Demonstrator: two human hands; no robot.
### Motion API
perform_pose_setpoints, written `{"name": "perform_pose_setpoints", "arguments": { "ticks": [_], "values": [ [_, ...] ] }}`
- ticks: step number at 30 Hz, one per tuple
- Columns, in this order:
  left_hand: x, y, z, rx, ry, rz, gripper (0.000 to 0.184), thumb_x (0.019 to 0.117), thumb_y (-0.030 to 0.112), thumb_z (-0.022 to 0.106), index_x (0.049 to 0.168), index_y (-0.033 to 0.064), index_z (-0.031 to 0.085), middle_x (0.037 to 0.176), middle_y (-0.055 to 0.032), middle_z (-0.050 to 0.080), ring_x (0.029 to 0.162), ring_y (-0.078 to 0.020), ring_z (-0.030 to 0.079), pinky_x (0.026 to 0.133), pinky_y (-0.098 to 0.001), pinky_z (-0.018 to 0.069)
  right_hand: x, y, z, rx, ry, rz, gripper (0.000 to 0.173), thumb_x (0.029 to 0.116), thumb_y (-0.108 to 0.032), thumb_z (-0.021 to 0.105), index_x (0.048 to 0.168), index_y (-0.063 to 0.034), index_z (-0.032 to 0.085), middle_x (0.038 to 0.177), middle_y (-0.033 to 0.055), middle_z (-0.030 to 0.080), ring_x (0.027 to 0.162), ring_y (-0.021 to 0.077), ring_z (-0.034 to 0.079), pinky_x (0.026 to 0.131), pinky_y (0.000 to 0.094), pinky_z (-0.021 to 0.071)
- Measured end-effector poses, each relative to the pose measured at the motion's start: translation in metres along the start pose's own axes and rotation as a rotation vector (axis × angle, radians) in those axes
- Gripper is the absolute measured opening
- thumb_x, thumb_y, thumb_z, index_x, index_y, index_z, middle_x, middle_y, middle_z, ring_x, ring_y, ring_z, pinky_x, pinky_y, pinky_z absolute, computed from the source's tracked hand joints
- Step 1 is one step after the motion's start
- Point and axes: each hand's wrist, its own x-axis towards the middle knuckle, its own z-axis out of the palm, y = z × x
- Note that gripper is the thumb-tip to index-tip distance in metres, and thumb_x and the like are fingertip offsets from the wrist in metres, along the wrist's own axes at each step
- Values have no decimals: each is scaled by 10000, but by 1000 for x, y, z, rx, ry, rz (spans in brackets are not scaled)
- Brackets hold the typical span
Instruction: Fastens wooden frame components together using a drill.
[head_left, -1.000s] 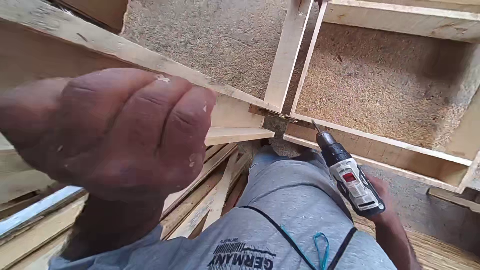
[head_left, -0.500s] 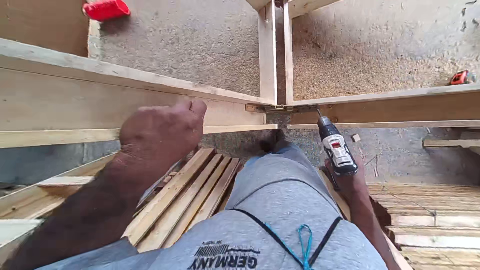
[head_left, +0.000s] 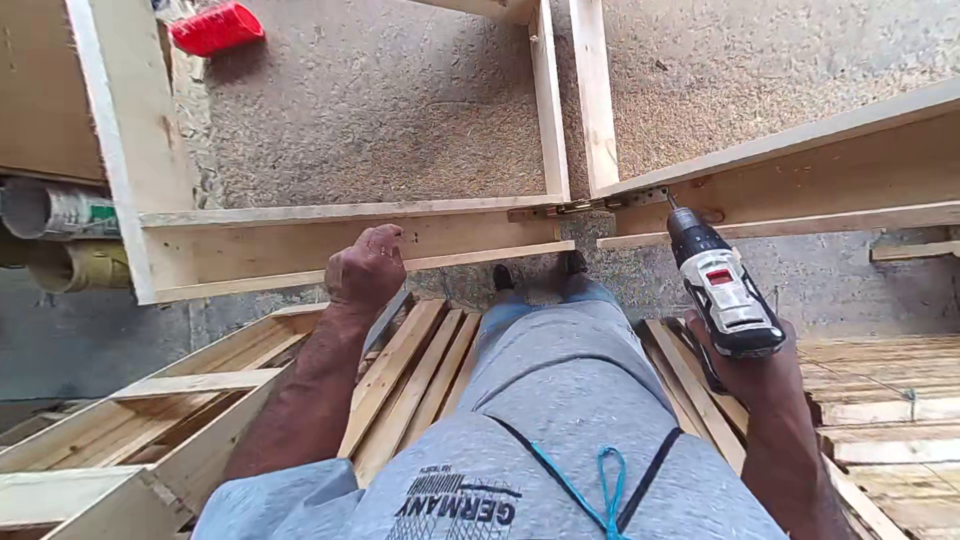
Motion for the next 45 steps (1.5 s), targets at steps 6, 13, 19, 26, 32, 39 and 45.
{"name": "perform_pose_setpoints", "arguments": {
  "ticks": [6, 13, 19, 26, 32, 39, 45],
  "values": [
    [-5, -44, 53, -160, 59, 52, 328, 1073, 182, 444, 1209, 17, 693, 1105, -209, 747, 889, -397, 755, 728, -568, 602, -30, -50, 45, 37, 147, -33, 556, 849, -426, 754, 1213, -13, 677, 1031, 97, 759, 964, 107, 730, 894, 362, 597],
    [-10, -74, 115, -366, 28, 31, 329, 1061, 149, 457, 1228, -22, 683, 1179, -222, 727, 1028, -377, 740, 888, -534, 593, -37, -109, 76, -36, 171, 6, 523, 862, -403, 741, 1218, -26, 678, 1023, 109, 757, 958, 151, 736, 879, 412, 597],
    [-3, -69, 104, -347, -157, -114, 389, 1088, 254, 394, 1284, 36, 651, 1145, -209, 736, 1032, -400, 731, 885, -597, 565, -54, -104, 78, -4, 169, -41, 515, 862, -409, 767, 1204, -33, 686, 1030, 59, 760, 971, 70, 722, 913, 324, 596],
    [3, -2, 73, -683, -106, -88, 251, 1045, 189, 550, 1160, 64, 735, 1167, -127, 732, 1120, -235, 695, 1019, -442, 540, -78, -100, 98, 127, -106, -203, 373, 883, -369, 725, 1096, -63, 727, 910, 77, 762, 848, 165, 743, 757, 455, 615],
    [17, 76, 92, -1633, -459, -135, 175, 1003, 29, 575, 1125, -10, 695, 940, -67, 726, 808, -148, 702, 791, -354, 616, -65, -86, 117, 270, -265, -372, 387, 935, -408, 652, 1166, -103, 715, 974, 56, 770, 879, 163, 744, 756, 478, 607],
    [10, 98, 83, -1960, -652, -58, 145, 1005, 79, 549, 1032, 74, 691, 953, -51, 709, 816, -138, 687, 791, -330, 601, -61, -62, 100, 346, -263, -442, 418, 953, -433, 634, 1182, -90, 705, 992, 61, 768, 908, 148, 740, 784, 444, 610],
    [3, 109, 81, -2047, -675, -7, 120, 1002, 107, 583, 1018, 69, 696, 945, -77, 708, 803, -152, 692, 780, -330, 605, -57, -47, 89, 338, -298, -463, 441, 940, -464, 632, 1185, -103, 693, 976, 54, 760, 880, 154, 736, 745, 453, 601]
  ]
}}
